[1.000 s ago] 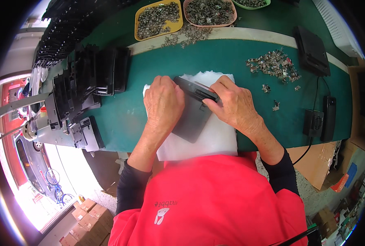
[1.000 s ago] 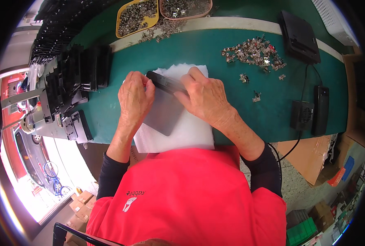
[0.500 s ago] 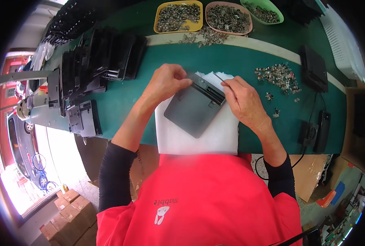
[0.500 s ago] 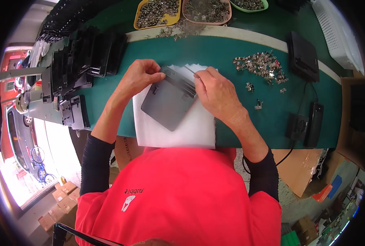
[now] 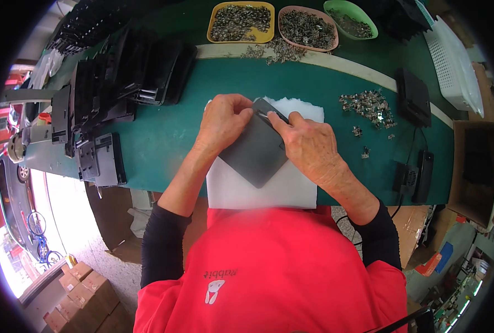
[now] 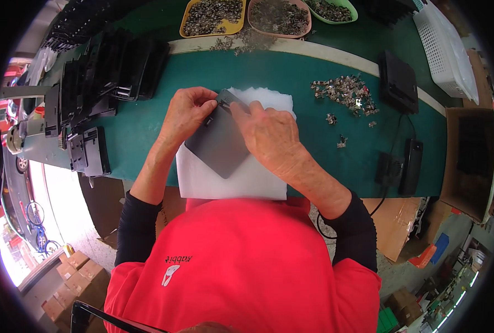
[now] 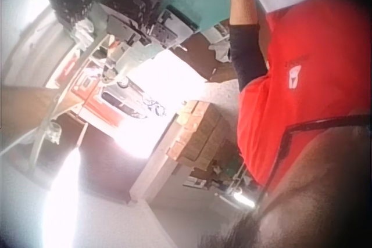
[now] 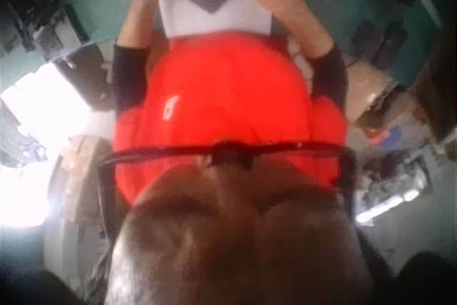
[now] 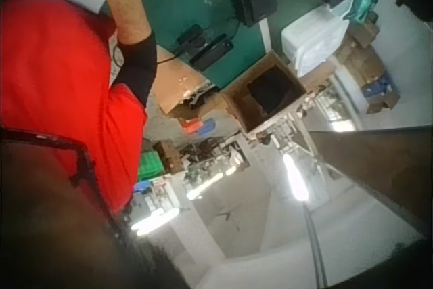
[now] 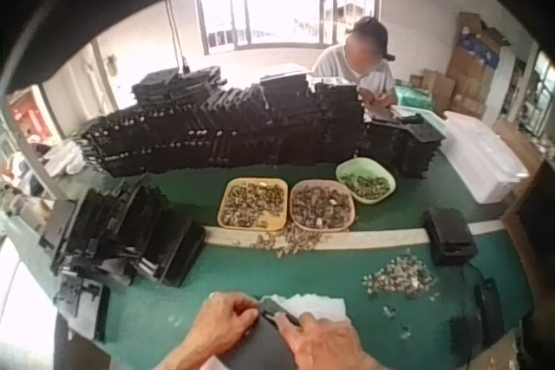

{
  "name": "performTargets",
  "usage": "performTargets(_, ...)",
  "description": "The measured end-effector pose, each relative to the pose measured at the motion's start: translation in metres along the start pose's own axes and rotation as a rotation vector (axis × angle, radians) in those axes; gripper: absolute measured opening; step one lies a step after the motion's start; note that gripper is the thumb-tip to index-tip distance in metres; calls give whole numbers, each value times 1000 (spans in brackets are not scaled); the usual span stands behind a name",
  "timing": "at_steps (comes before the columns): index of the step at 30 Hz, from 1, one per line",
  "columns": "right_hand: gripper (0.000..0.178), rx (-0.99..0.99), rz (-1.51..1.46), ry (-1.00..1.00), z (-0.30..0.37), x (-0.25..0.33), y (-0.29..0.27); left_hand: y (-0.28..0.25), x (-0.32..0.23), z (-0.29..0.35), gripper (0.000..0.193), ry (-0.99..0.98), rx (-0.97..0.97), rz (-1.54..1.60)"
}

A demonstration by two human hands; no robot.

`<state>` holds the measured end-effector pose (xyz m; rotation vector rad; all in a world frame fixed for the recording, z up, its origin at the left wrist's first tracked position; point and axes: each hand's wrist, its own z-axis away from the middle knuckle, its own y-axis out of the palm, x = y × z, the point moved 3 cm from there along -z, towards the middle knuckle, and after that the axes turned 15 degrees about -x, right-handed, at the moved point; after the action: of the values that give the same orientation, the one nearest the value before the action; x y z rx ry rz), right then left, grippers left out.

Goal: The person uses a small screwdriver to fasten screws into a black rectangular electronic component on a green workbench. They repeatedly pick up screws from the table, align them with screw holes, and tighten them. Completed units are stacked to the left, and trays of screws are visible nearby.

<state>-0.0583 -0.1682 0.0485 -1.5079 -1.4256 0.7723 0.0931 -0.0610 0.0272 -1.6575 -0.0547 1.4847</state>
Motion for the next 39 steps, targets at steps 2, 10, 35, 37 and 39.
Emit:
performTargets(2, 45, -12, 9, 2, -1, 1, 2, -1, -4, 1, 24, 39, -28, -21)
performTargets(10, 47, -16, 51, -3, -3, 6, 5, -1, -3, 2, 23, 39, -40, -16)
performTargets(35, 45, 0, 57, 44, -4, 7, 5, 2, -1, -10, 19, -101, 79, 80)
performTargets(37, 46, 17, 107, 35, -8, 10, 4, 4, 1, -10, 20, -104, 72, 96)
performTargets(39, 46, 39, 135, 18, -10, 12, 4, 5, 4, -12, 23, -99, 53, 107)
